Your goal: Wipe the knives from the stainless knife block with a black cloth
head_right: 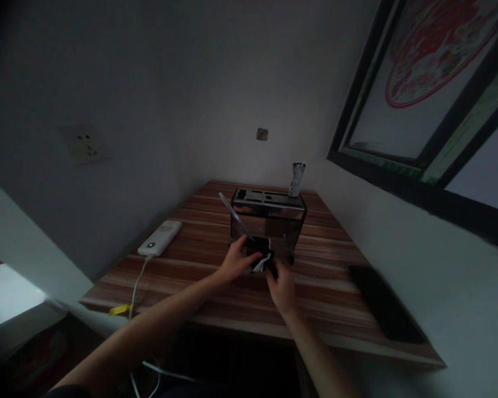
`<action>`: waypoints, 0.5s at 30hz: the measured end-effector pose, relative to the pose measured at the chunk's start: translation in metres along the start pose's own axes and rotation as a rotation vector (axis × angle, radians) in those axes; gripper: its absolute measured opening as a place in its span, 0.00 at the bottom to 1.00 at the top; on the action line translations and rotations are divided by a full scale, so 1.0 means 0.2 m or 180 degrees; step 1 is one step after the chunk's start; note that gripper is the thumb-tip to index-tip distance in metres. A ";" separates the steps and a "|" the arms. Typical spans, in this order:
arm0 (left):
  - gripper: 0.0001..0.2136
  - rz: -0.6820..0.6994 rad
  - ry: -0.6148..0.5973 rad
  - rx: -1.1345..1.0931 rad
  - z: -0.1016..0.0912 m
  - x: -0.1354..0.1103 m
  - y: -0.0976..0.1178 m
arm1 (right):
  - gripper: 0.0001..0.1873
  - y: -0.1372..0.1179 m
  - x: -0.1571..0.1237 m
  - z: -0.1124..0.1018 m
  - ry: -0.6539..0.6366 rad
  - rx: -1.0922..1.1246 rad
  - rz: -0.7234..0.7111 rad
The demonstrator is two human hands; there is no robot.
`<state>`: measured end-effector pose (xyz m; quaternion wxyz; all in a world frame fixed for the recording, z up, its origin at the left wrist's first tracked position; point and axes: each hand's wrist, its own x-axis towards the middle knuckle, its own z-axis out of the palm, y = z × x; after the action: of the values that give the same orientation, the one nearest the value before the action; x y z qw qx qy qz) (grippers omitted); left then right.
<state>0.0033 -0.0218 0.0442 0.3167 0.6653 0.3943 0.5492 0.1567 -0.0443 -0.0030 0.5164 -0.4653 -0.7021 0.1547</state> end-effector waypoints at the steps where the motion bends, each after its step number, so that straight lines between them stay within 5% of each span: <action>1: 0.13 -0.0015 0.0019 0.0033 0.00 0.00 0.01 | 0.12 0.00 0.00 0.00 0.0014 0.0003 -0.0006; 15: 0.12 -0.0028 0.0864 -0.0874 -0.17 0.13 0.03 | 0.14 -0.07 0.01 0.01 -0.0145 -0.0013 -0.0017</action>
<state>-0.0260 -0.0018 0.0679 0.3507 0.5339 0.3577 0.6811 0.1478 -0.0487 0.0062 0.4998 -0.4609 -0.7151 0.1625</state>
